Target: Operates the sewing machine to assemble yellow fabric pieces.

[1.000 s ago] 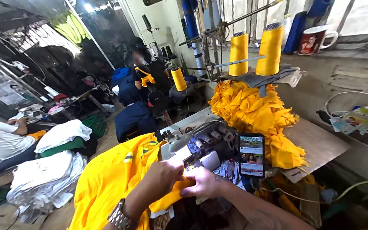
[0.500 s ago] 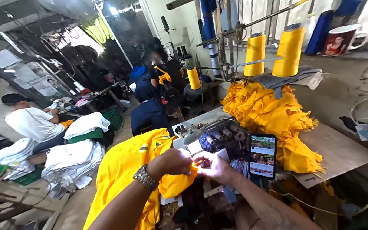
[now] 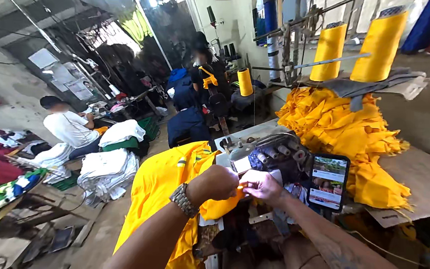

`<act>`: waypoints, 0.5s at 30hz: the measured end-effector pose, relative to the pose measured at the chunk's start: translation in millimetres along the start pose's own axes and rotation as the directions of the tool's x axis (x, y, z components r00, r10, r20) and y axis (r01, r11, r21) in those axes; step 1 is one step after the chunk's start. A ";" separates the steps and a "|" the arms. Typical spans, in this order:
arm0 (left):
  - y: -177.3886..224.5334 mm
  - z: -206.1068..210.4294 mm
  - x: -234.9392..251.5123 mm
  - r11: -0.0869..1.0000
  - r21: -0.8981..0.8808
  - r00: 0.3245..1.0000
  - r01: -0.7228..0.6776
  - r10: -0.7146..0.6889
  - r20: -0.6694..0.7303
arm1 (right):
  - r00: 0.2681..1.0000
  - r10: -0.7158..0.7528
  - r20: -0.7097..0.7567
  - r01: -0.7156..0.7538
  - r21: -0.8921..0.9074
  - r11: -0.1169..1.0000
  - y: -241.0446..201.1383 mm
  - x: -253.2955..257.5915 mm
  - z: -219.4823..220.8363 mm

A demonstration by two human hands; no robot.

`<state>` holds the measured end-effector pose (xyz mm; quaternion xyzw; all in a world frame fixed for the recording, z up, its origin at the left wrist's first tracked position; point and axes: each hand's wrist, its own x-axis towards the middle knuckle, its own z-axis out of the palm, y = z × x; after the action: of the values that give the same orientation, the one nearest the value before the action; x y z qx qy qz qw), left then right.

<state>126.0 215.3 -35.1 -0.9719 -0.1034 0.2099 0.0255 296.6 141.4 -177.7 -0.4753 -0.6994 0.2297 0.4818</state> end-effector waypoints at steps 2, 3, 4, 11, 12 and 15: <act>5.6 -4.8 0.1 0.999 0.000 0.999 -0.044 0.044 0.014 | 0.996 -0.074 0.058 0.074 -0.009 0.997 5.7 1.0 0.2; 7.6 -6.3 0.7 0.997 -0.004 0.997 -0.076 0.076 0.008 | 0.991 -0.065 0.113 0.063 0.025 0.998 4.2 0.8 -0.1; 7.6 -5.2 1.9 0.993 -0.001 0.993 -0.117 0.117 -0.020 | 0.982 -0.017 0.186 0.004 0.071 0.997 1.0 -0.8 0.1; -17.2 37.9 17.8 0.983 0.121 0.966 -0.140 0.163 -0.201 | 0.985 0.065 0.159 -0.107 0.271 0.957 10.3 -51.2 26.2; -19.4 39.2 18.3 0.979 0.136 0.954 -0.154 0.183 -0.236 | 0.989 0.049 0.138 -0.086 0.271 0.959 12.9 -49.9 27.3; -19.2 34.3 18.2 0.963 0.132 0.902 -0.234 0.266 -0.340 | 0.990 0.003 0.141 -0.043 0.282 0.958 18.0 -39.0 26.1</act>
<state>124.4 238.1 -71.9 -0.9968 0.0380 0.0372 0.0594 284.5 118.4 -220.8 -0.3923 -0.6851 0.3661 0.4926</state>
